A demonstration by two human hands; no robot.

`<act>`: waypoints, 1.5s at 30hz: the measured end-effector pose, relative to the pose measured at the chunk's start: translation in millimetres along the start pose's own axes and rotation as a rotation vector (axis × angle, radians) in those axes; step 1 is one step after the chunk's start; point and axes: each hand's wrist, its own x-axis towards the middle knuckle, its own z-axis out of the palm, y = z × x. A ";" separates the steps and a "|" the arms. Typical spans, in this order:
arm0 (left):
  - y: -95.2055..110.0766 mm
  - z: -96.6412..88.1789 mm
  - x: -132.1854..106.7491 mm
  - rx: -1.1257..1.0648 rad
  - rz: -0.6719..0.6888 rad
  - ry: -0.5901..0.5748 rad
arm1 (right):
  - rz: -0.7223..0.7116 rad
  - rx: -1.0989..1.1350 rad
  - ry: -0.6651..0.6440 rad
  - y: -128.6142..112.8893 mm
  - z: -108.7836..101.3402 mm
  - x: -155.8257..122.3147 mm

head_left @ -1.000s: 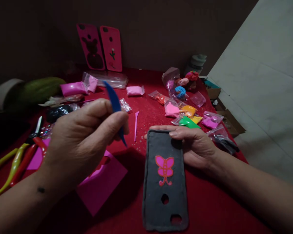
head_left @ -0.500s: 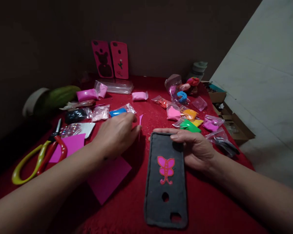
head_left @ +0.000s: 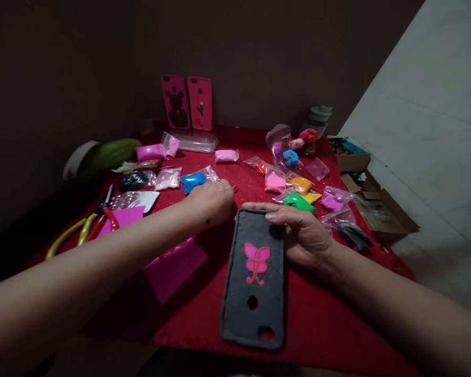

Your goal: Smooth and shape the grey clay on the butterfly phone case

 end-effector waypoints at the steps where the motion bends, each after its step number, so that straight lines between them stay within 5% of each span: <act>1: -0.7 -2.2 -0.1 0.033 -0.004 0.011 | 0.002 -0.004 0.000 0.0 0.3 -0.4; 5: 3.3 -20.6 -9.4 0.072 0.021 0.092 | 0.020 0.007 -0.004 -0.7 1.4 -0.6; 9: 13.2 -39.8 -37.8 -0.150 0.137 0.194 | 0.043 0.006 0.063 0.0 1.8 1.2; 11: 16.6 -43.2 -52.2 -0.276 0.266 0.261 | 0.052 0.009 0.111 0.6 2.6 1.7; 14: 17.8 -40.7 -63.9 -0.172 0.361 0.315 | 0.053 0.015 0.141 0.8 4.4 1.4; 41: 14.6 -28.2 -56.1 0.103 0.437 0.332 | 0.055 -0.006 0.165 -0.7 7.7 1.8; 45: 9.6 -25.5 -54.0 0.147 0.529 0.384 | 0.049 -0.006 0.163 -1.4 7.4 2.0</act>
